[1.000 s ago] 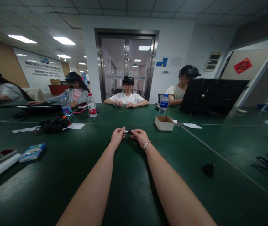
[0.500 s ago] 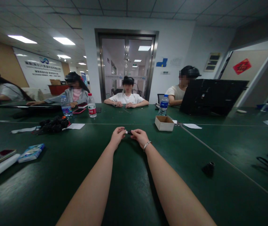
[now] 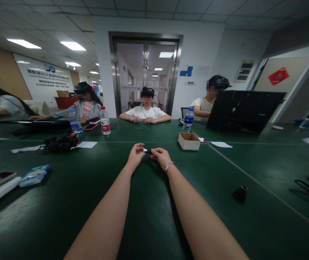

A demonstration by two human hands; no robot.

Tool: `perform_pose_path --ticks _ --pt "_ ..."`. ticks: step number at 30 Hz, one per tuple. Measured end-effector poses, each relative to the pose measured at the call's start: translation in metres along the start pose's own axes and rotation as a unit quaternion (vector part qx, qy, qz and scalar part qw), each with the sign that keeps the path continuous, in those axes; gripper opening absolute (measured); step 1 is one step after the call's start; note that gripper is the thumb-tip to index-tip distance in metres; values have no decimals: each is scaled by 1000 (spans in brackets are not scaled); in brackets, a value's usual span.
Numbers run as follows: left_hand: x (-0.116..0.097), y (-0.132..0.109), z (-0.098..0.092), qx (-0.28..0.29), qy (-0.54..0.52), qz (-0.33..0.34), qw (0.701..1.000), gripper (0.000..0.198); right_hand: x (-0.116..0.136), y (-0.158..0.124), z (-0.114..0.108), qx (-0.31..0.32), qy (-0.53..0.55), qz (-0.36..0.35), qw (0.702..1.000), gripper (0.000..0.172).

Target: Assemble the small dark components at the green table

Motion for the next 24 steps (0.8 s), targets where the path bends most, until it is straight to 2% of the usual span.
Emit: perform_pose_path --ticks 2,4,7,10,13,15,17,20,22,24 --pt "5 2 -4 -26 -17 -12 999 41 0 0 0 0 -1 1 1000 21" --pt "10 3 -2 -19 -19 -32 999 35 -1 0 1 2 -3 1 1000 20" --pt "6 4 3 10 -22 0 1000 34 0 0 1 3 -5 -5 1000 21" --pt "3 4 1 -8 -54 12 998 44 -1 0 2 6 -5 -5 1000 23" --pt "11 4 1 -7 -41 -36 998 35 -1 1 1 7 -5 -4 1000 24" --pt "9 6 4 14 -17 -17 1000 28 -1 1 1 5 -8 -4 1000 24" --pt "5 7 3 9 -18 19 1000 28 -1 1 1 4 -9 -6 1000 24" --pt "11 6 -2 -17 -63 -15 998 30 0 -1 1 4 -5 -5 1000 23" --pt "14 4 2 5 -56 -45 997 28 0 -1 2 3 -7 -2 1000 23" --pt "8 2 5 29 -18 -23 999 23 0 -1 2 2 -8 -2 1000 23"
Point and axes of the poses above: each hand's wrist, its own y-axis towards the middle knuckle, its own z-axis out of the palm, x = y × z, the point moved 8 cm from there along y, towards the middle knuckle, and after that the axes turned 12 degrees about y, right-handed, at the moved point
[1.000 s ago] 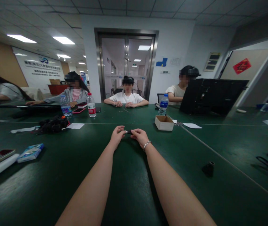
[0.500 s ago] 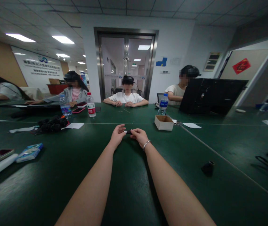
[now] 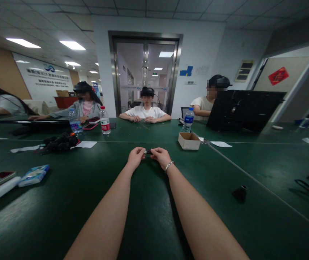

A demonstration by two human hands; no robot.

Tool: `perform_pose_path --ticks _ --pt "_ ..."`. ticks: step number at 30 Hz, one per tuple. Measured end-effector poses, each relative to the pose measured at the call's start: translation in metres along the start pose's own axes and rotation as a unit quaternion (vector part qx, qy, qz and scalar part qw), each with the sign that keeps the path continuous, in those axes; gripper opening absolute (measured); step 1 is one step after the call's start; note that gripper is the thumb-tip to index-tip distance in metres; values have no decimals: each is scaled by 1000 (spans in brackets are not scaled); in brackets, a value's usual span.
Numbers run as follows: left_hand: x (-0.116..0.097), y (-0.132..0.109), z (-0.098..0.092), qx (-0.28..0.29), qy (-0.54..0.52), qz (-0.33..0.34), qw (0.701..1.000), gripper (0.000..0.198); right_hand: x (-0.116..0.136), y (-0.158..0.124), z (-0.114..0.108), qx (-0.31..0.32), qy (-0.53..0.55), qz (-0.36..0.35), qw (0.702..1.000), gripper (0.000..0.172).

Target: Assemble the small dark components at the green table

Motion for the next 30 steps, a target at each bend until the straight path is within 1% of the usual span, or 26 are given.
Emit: perform_pose_path --ticks 2,4,5,7,9,11,14,16,18,22,26,30 --pt "-9 -2 -1 -5 24 45 999 24 -1 1 0 0 0 -2 1000 22" --pt "-11 -3 -6 -34 16 63 997 34 -2 2 -1 1 1 -1 1000 22" --pt "-10 -3 -8 -42 8 59 997 38 -2 2 -1 3 1 0 1000 21" --pt "-7 -2 -7 -34 3 45 998 38 -2 2 -1 6 0 1 1000 21" --pt "-7 -2 -3 -8 17 38 999 32 -2 2 -1 5 1 1 1000 21" --pt "-5 -3 0 10 44 16 999 24 -1 2 -1 5 6 1 1000 21" --pt "1 -2 -2 -5 82 -21 996 34 0 1 0 6 15 -2 1000 23" --pt "3 0 -4 -20 97 -20 995 31 0 1 1 5 17 -4 1000 23" --pt "5 2 -3 -19 114 -14 993 27 -1 1 1 5 16 -3 1000 22" --pt "8 3 -4 -15 146 -12 989 37 -1 1 1 9 12 4 1000 21" --pt "6 2 -1 10 172 -7 985 37 -1 1 1 11 8 5 1000 20" --pt "3 0 -2 6 212 -14 977 47 0 1 0 1 13 2 1000 19"
Point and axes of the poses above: each hand's wrist, its own y-axis towards the middle knuckle, its own z-axis out of the palm, x = y × z, the point moved 8 cm from there along y, towards the middle knuckle, and after that the axes turned 12 degrees about y, right-handed, at the moved point
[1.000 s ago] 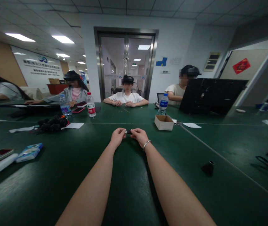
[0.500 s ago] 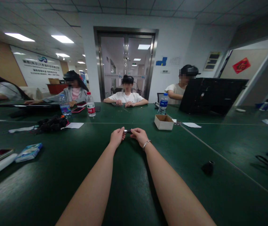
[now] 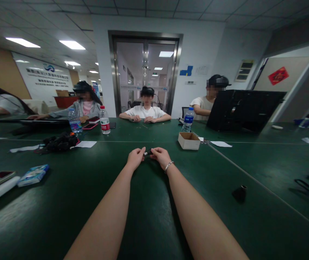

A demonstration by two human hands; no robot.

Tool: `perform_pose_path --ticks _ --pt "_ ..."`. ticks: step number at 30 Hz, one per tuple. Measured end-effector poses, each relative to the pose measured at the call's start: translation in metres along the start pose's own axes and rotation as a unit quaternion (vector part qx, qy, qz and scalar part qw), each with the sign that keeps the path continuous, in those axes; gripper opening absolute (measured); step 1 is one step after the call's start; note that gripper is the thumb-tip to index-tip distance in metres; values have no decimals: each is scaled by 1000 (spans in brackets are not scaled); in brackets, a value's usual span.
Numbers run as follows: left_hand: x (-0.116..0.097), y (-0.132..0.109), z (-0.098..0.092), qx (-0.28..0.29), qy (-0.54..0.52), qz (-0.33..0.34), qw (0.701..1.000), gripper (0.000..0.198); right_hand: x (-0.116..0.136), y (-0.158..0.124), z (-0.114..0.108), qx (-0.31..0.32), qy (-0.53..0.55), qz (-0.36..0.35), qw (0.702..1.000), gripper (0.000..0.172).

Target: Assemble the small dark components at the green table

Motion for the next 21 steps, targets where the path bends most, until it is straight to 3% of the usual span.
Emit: perform_pose_path --ticks 4,10,21 --pt "-6 -2 4 21 34 19 999 50 2 -1 0 -8 4 -3 1000 18" --pt "-1 2 6 8 2 20 1000 48 2 -1 -1 -8 6 -3 1000 17" --pt "0 4 8 22 32 23 999 51 1 0 -1 -4 10 -6 1000 19"
Point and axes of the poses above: each hand's wrist, its own y-axis towards the middle knuckle, its own z-axis out of the palm, x = y × z, the point moved 8 cm from there along y, towards the middle knuckle, and after that the axes turned 12 degrees about y, right-handed, at the moved point
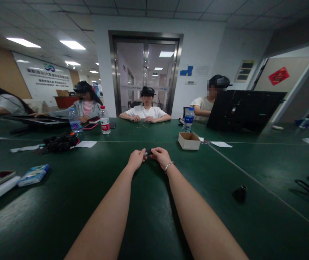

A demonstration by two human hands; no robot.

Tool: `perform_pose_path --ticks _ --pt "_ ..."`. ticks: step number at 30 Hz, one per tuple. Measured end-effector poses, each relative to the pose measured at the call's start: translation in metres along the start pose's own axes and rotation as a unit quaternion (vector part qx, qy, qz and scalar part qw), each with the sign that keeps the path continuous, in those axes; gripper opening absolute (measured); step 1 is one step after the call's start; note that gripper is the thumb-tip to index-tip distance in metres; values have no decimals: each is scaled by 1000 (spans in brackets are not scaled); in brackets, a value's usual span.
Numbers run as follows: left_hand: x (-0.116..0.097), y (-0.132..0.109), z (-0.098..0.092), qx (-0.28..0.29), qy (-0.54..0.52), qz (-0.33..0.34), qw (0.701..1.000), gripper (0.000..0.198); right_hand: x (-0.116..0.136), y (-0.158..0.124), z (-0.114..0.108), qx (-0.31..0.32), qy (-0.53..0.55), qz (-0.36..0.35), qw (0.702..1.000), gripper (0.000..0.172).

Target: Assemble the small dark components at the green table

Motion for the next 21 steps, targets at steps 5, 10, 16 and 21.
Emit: perform_pose_path --ticks 5,10,16,21 --pt "-2 0 1 3 -9 12 1000 50 0 0 -1 -6 2 1 1000 19" --pt "-1 -1 3 20 -20 7 1000 52 0 1 -2 -3 3 -1 1000 21" --pt "-1 -2 2 19 -7 -3 1000 56 -1 3 -3 0 0 -5 1000 23" --pt "-4 -4 1 21 12 2 1000 53 -2 4 -3 2 1 -7 1000 24"
Point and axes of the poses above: each hand's wrist, its own y-axis towards the middle knuckle, its own z-axis out of the palm, x = y × z, the point moved 8 cm from there along y, towards the middle knuckle, and after that the axes turned 12 degrees about y, right-handed, at the moved point
